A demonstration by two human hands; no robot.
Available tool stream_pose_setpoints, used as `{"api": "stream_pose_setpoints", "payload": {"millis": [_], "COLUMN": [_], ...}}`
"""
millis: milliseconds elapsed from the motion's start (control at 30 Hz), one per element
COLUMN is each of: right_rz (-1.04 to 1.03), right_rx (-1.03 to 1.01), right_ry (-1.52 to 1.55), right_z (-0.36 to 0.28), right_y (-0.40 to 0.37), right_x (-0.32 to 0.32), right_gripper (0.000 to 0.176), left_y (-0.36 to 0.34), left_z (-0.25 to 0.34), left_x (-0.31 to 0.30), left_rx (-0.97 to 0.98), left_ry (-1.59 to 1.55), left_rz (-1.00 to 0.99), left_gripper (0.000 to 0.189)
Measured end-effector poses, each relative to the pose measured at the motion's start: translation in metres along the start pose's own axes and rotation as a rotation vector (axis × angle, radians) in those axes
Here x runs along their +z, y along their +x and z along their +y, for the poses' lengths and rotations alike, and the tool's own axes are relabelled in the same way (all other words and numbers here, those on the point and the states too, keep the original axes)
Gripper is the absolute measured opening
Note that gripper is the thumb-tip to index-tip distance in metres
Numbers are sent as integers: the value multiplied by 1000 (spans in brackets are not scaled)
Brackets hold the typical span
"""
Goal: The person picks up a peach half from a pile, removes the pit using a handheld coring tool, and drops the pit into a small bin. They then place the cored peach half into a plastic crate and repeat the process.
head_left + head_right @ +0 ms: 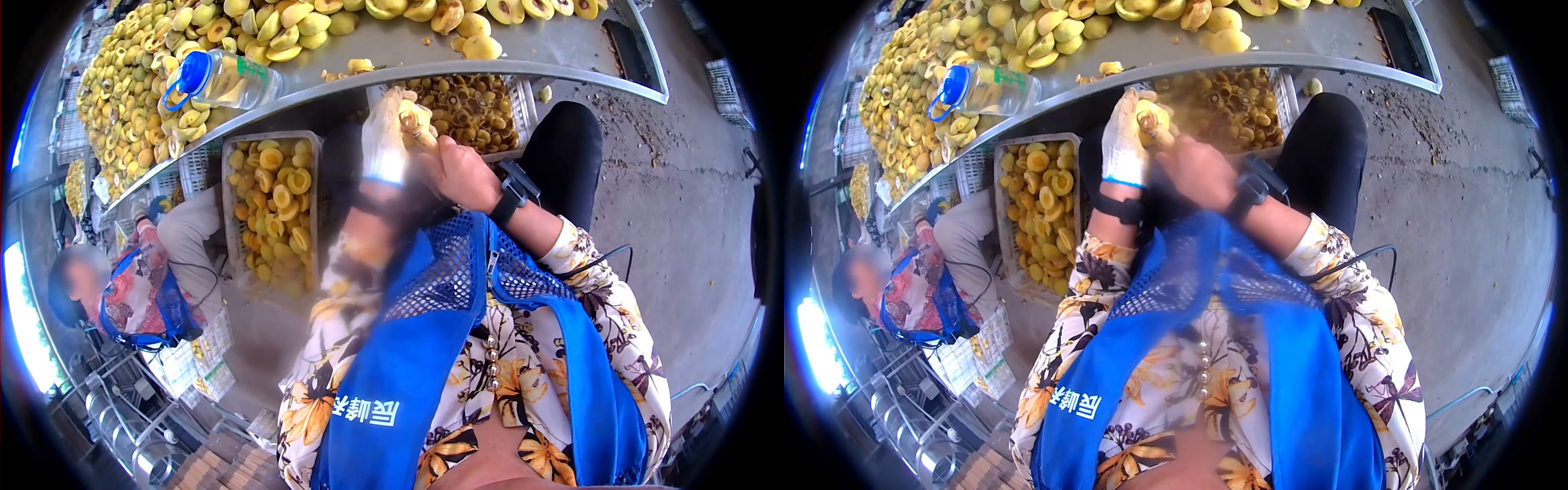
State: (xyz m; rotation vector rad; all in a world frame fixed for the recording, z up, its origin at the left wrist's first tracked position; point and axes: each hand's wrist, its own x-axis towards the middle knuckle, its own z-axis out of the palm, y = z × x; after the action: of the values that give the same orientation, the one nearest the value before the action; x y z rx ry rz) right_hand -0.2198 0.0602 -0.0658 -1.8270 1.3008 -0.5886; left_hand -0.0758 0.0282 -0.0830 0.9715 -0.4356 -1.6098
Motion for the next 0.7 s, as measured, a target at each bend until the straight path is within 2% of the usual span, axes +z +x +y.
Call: {"api": "stream_pose_setpoints", "payload": {"millis": [33,100,133,167,200,267,300,400,433,533,700], "right_rz": [-4,-6,-62,-119,-175,-159,-154,-202,-248,-374,-509], "right_rx": [7,14,85,156,226,186,168,205,234,359,482], "right_ry": [2,9,95,183,271,295,303,266,277,485,769], "right_z": [0,-1,-4,-8,-11,-16,-18,-12,-16,-14,-9], "right_y": [0,3,5,6,8,7,5,5,5,6,3], "right_x": [-1,-4,-8,-12,-14,-10,-7,-4,-8,-14,-8], "right_gripper": [35,34,33,32,32,29,28,27,23,20,10], "left_y": [0,-3,-5,-6,-7,-9,-7,-6,-7,-2,-5], "left_z": [10,18,21,21,16,7,7,13,13,5,10], "left_x": [5,11,14,21,20,16,14,19,27,25,26], "left_rx": [-148,-86,-56,-90,-8,158,61,-120,-99,43,-147], "left_ry": [-55,-1,26,-210,-118,68,-168,-171,-117,145,44], "left_rz": [-16,-34,-43,16,51,114,98,123,209,211,101], "left_gripper": [31,31,31,31,31,31,18,16,15,26,29]}}
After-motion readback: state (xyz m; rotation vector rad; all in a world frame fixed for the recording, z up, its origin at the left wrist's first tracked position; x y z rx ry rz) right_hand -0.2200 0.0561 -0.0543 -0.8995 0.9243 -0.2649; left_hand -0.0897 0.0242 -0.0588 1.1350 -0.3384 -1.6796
